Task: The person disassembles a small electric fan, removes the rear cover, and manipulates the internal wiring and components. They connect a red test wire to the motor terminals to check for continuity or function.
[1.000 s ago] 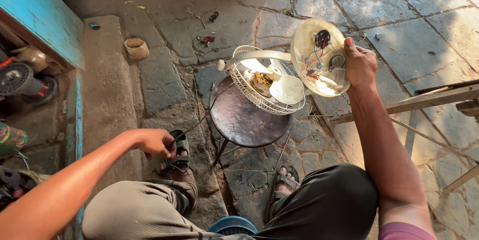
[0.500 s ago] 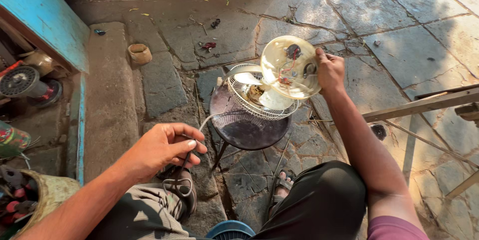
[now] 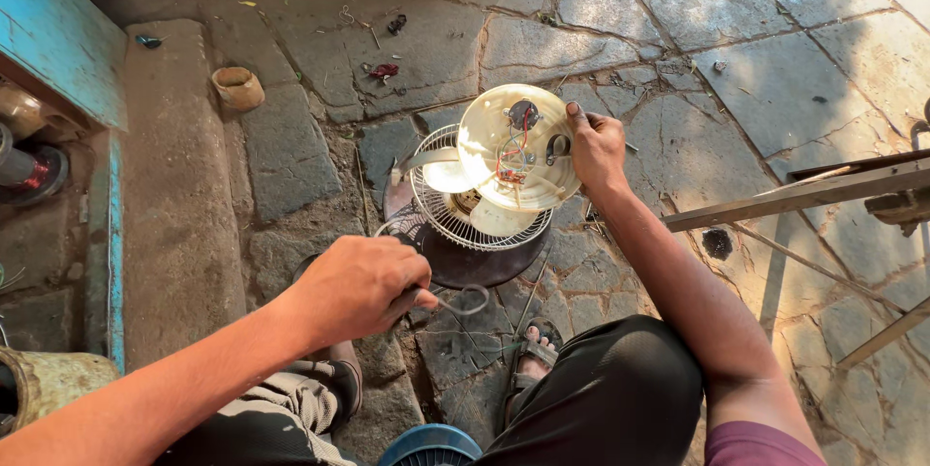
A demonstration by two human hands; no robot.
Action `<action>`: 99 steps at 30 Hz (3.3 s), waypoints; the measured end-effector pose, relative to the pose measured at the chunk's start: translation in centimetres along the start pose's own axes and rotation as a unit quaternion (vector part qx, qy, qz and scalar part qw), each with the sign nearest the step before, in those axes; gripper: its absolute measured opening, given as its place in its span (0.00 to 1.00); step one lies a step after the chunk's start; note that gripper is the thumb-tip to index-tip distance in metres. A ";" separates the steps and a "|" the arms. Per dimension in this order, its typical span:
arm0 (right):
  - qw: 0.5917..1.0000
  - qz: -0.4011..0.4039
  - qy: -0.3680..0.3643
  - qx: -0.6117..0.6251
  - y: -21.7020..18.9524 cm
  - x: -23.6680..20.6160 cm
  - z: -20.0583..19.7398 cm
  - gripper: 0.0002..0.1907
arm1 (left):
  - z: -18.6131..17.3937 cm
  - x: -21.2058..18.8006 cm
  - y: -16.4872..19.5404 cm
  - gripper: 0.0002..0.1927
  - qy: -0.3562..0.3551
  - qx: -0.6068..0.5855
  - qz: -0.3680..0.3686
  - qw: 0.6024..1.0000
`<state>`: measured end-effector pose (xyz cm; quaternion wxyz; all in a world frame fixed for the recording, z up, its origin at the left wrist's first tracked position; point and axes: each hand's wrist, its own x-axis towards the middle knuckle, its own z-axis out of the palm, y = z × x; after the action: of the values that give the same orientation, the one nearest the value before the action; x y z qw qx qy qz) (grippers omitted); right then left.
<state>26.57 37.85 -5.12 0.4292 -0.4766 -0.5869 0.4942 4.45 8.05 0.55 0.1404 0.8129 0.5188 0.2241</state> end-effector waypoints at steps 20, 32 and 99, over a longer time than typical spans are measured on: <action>0.985 -0.043 -0.067 -0.155 -3.0 -3.8 -0.3 0.27 | -0.3 1.6 -1.1 0.18 -0.244 -0.181 -0.216 0.928; 0.941 -0.286 0.062 -0.169 -3.5 -5.1 -3.5 0.16 | 1.0 0.4 -2.2 0.15 -0.290 -0.307 -0.287 0.860; 0.548 -0.065 -0.576 -0.603 6.8 -15.8 -2.9 0.46 | 14.5 6.2 -22.1 0.36 0.072 -0.383 -0.437 0.810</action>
<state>33.09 23.21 -11.91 -0.3577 -0.1976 -0.8979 0.1634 -3.18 23.06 -20.72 0.4860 0.3620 0.6999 0.3779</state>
